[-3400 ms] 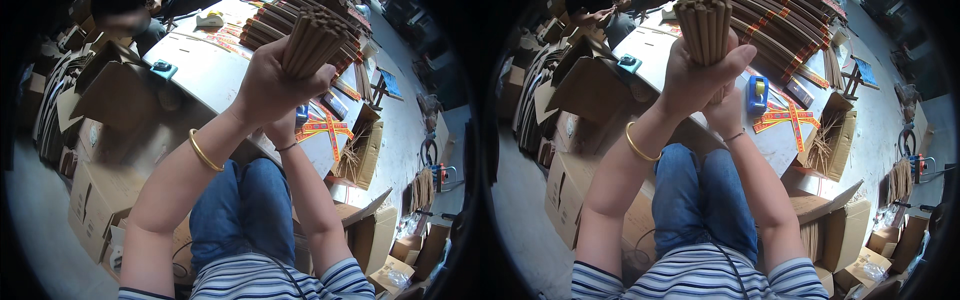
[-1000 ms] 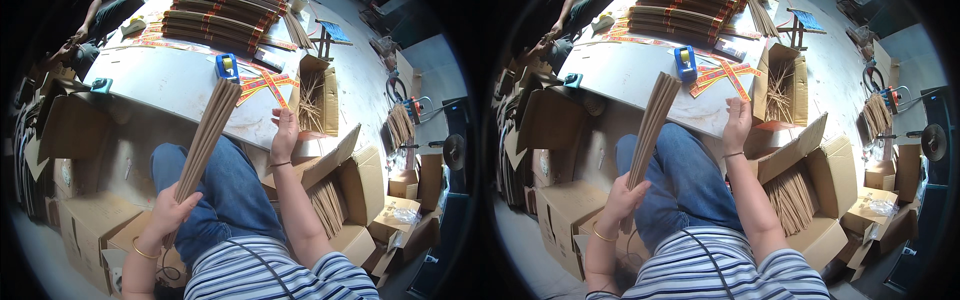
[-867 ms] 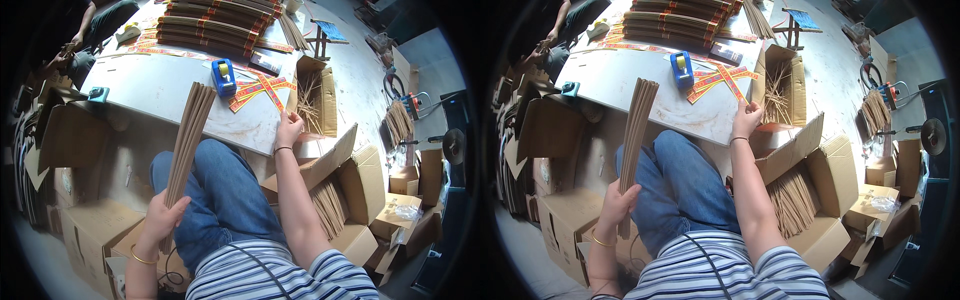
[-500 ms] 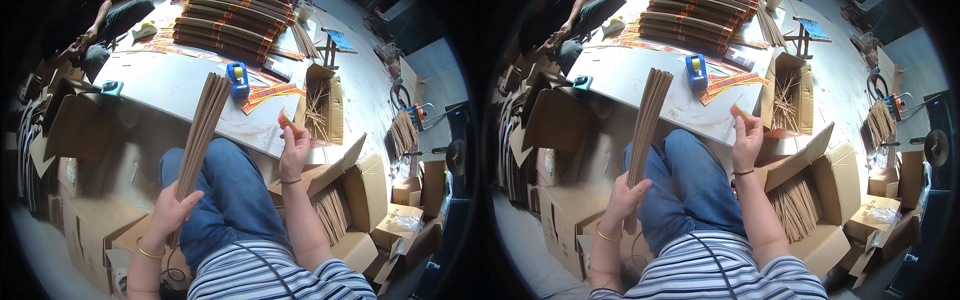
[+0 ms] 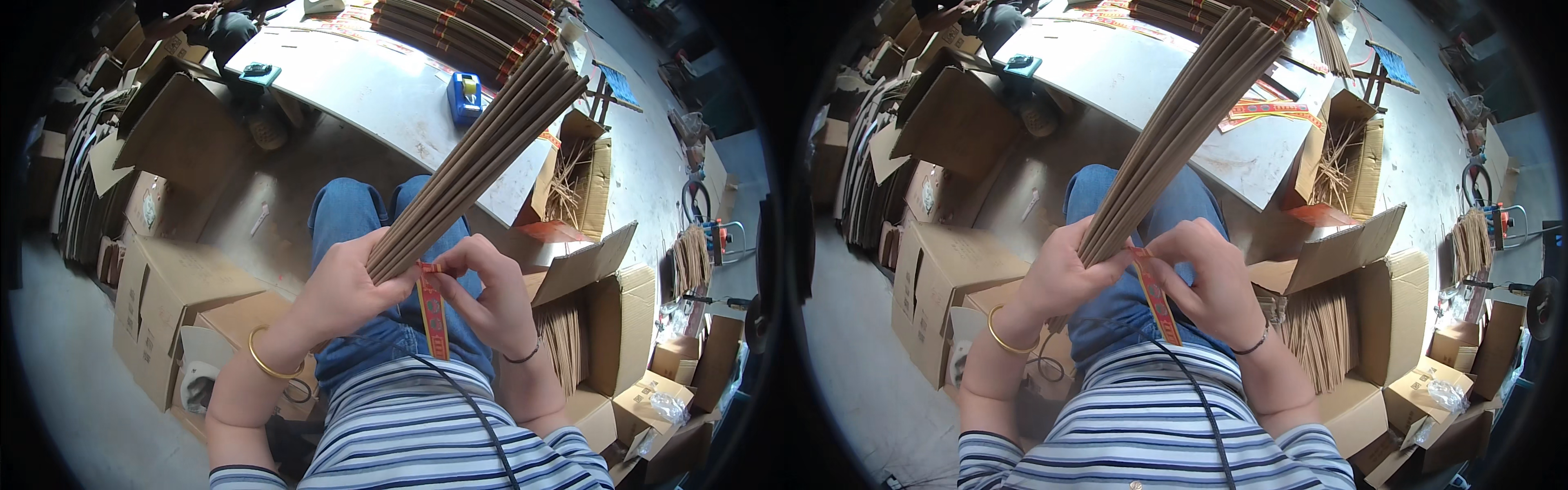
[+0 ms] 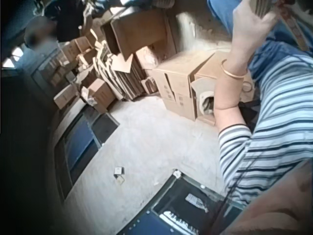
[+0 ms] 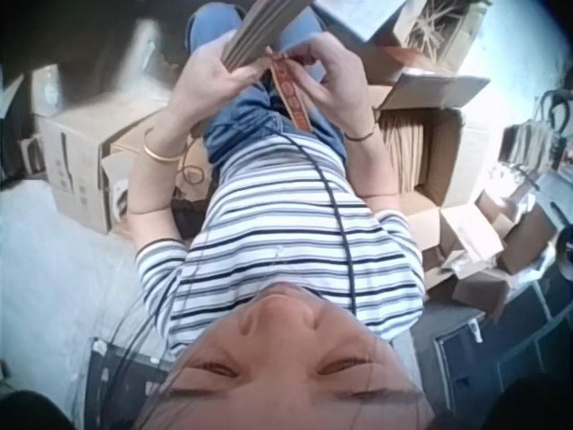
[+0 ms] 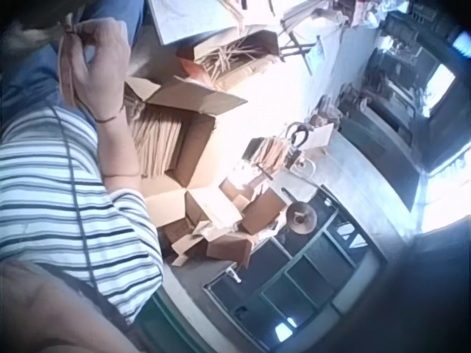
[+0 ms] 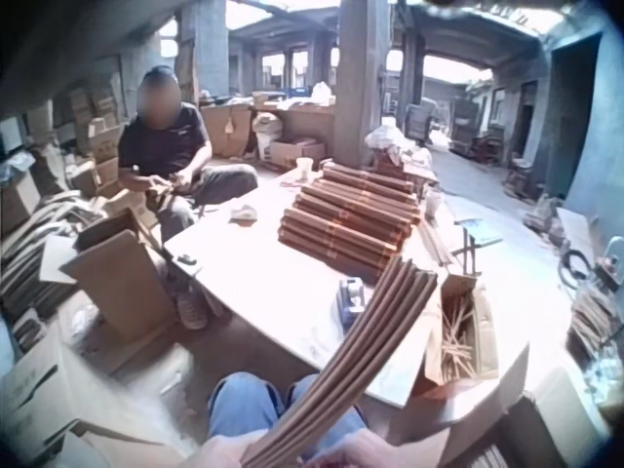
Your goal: The person gathers incense sticks from a cardboard box, aligns them into a bundle, and wraps a red and yellow paper band around the middle to secure them. The person repeats this process for multiple bundles.
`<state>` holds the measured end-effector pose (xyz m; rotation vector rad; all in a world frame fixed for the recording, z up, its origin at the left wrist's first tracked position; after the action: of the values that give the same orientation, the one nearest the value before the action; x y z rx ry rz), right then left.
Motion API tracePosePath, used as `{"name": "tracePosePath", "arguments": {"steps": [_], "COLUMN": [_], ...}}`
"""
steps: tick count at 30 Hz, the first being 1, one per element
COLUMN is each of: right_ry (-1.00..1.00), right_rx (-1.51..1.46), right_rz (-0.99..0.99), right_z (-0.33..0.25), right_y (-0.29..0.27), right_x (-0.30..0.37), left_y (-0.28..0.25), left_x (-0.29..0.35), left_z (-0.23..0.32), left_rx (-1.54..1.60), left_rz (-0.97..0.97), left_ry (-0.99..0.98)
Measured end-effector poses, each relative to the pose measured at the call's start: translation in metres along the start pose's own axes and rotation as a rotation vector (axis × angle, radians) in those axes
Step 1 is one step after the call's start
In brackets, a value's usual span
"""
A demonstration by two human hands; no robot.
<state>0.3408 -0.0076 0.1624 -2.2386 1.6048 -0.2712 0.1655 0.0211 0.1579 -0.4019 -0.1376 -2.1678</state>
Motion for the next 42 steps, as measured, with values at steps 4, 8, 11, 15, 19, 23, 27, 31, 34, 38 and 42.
{"name": "tracePosePath", "arguments": {"steps": [4, 8, 11, 15, 19, 23, 27, 31, 34, 38, 42], "right_ry": [-0.021, 0.105, 0.008, -0.045, -0.079, -0.138, -0.092, -0.106, -0.087, -0.122, -0.14], "right_rx": [-0.313, -0.812, -0.601, -0.208, -0.202, -0.232, -0.279, -0.254, -0.252, -0.259, -0.26], "right_rz": [0.082, 0.148, 0.197, 0.175, 0.25, 0.315, 0.322, 0.325, 0.323, 0.341, 0.356], "right_z": [0.013, 0.029, 0.006, -0.02, -0.016, -0.016, -0.014, -0.012, -0.016, -0.017, -0.015], "right_y": [0.017, 0.031, 0.013, 0.01, 0.02, 0.028, 0.031, 0.032, 0.03, 0.029, 0.03], "right_x": [0.003, 0.019, 0.023, 0.017, 0.014, 0.011, 0.012, 0.014, 0.017, 0.019, 0.019], "left_y": [0.003, 0.0, -0.002, 0.0, 0.002, 0.004, 0.005, 0.006, 0.009, 0.009, 0.008], "left_x": [0.009, 0.016, 0.018, 0.023, 0.026, 0.026, 0.026, 0.026, 0.028, 0.031, 0.028], "left_z": [0.007, 0.011, 0.012, 0.014, 0.017, 0.018, 0.019, 0.018, 0.023, 0.034, 0.03], "left_rx": [-0.028, -0.168, -0.411, -0.631, -0.666, -0.663, -0.683, -0.727, -0.698, -0.622, -0.606], "left_rz": [0.052, 0.068, 0.121, 0.152, 0.133, 0.118, 0.115, 0.103, 0.066, -0.012, 0.028], "left_ry": [0.065, 0.075, 0.104, 0.177, 0.182, 0.154, 0.147, 0.147, 0.166, 0.161, 0.178]}}
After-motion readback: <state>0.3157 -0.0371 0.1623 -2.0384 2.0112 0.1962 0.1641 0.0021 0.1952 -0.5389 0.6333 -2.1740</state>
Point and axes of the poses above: each hand's wrist, its own x-axis away from the middle knuckle, its own y-axis out of the palm, z = x × y, the point moved 4 cm from there along -x, towards the middle knuckle, and after that the axes turned 6 degrees about -z, right-handed, at the moved point
